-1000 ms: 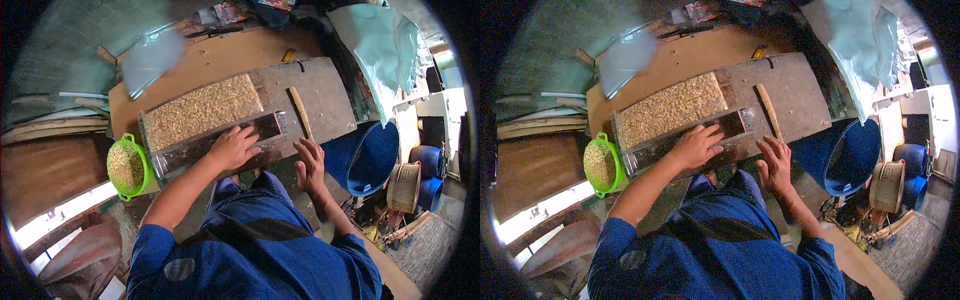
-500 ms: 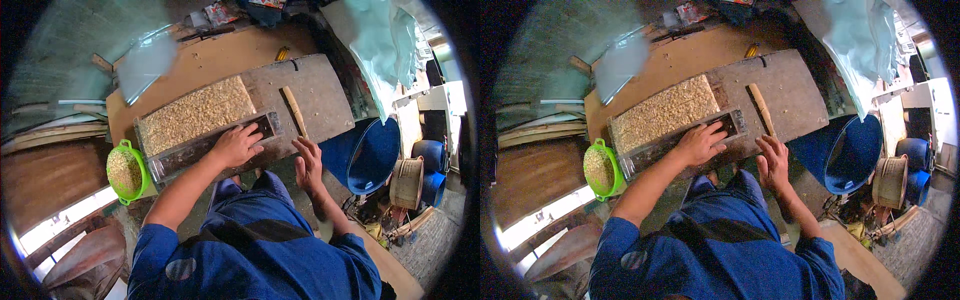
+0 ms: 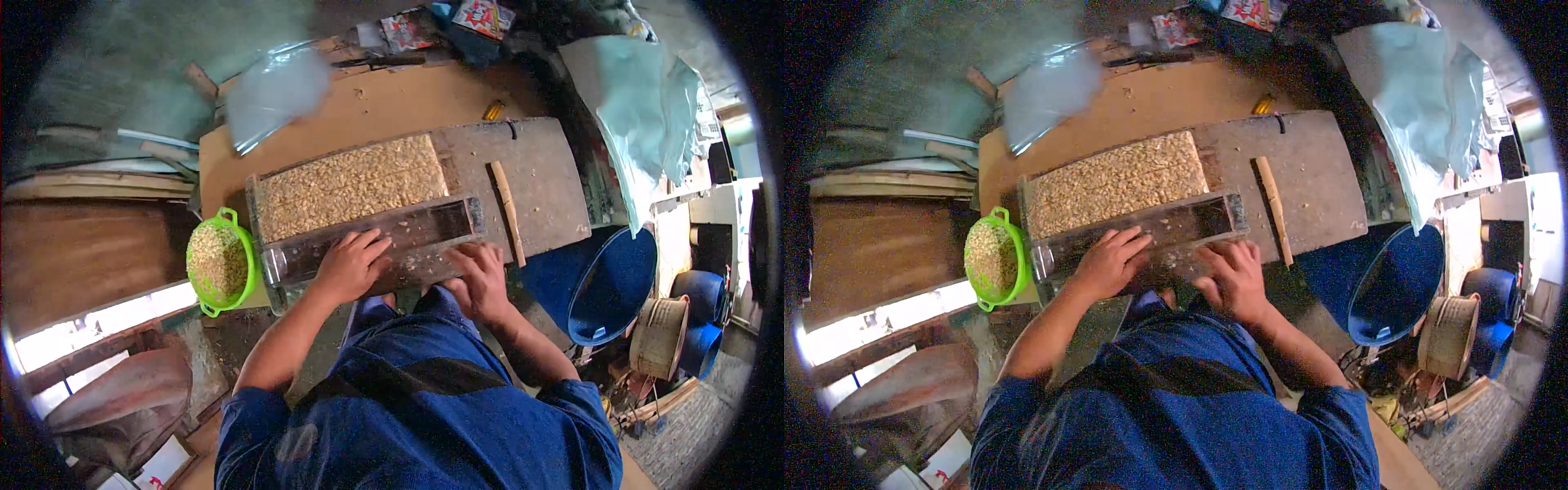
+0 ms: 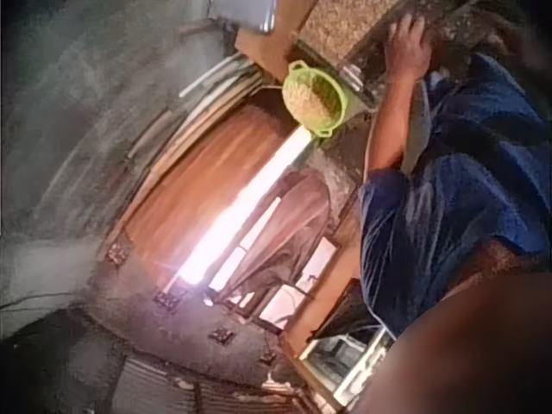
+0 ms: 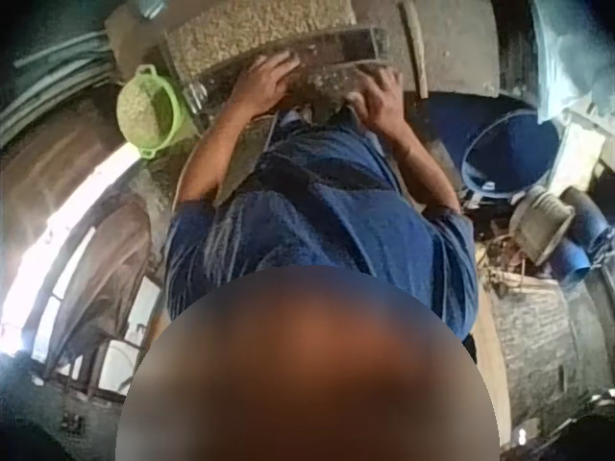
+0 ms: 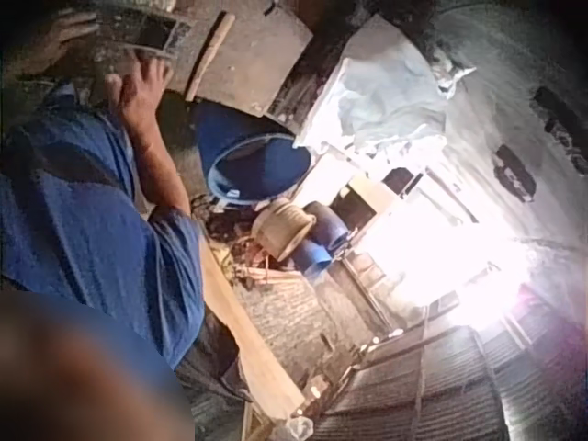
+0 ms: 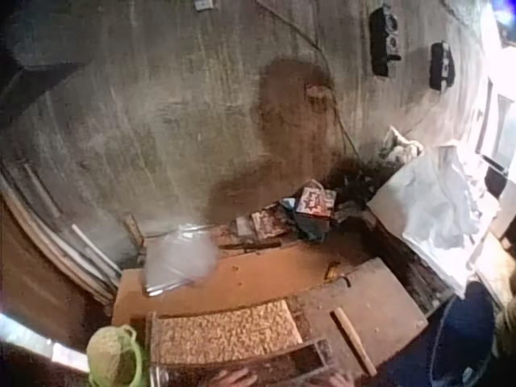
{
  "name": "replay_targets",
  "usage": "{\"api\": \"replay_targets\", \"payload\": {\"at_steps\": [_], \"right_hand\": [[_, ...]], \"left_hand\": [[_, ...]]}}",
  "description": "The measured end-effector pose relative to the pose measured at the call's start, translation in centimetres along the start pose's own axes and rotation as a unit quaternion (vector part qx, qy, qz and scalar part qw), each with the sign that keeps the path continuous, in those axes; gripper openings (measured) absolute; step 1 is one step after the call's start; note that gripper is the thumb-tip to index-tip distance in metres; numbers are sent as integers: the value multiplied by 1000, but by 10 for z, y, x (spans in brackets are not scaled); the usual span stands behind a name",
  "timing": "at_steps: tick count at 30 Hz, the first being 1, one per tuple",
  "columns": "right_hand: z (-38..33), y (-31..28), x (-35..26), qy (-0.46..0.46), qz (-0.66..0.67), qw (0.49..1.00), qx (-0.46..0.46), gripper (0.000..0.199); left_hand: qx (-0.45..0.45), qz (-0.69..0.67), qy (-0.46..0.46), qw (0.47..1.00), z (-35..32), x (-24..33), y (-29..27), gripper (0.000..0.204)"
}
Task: The person scoops soybeans from a large blue barrel into a green bowl, then pours the beans into a wooden mold and spreads them evenly by hand.
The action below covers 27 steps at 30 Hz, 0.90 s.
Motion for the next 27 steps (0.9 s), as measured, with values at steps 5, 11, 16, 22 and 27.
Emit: {"api": "replay_targets", "payload": {"at_steps": [5,11,16,22,27], "right_hand": [[36,24,-17,-8,-13,997,-70,35],[45,47,-4,15,-82,993,-82,27],[40,55,7,33,-166,982,-87,55],[30,57,11,104,-212,967,-101,63],[26,53,23,177,-250,949,-77,67]], "left_hand": [[61,48,-79,994,-53,-24,-19,44],[126,2,-137,983,-87,-38,-28,42],[212,122,-152,958,-101,-46,-22,60],[215,124,-225,942,-115,-63,-16,81],[231,97,-220,943,-121,-67,-21,89]]}}
Point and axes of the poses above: each hand's wrist, its own z-axis towards the middle knuckle, its own y-axis out of the palm, x = y × z, the point moved 2 cm from there along z, towards the middle knuckle, and after that the axes turned 5 degrees about -z, right-handed, at the moved point
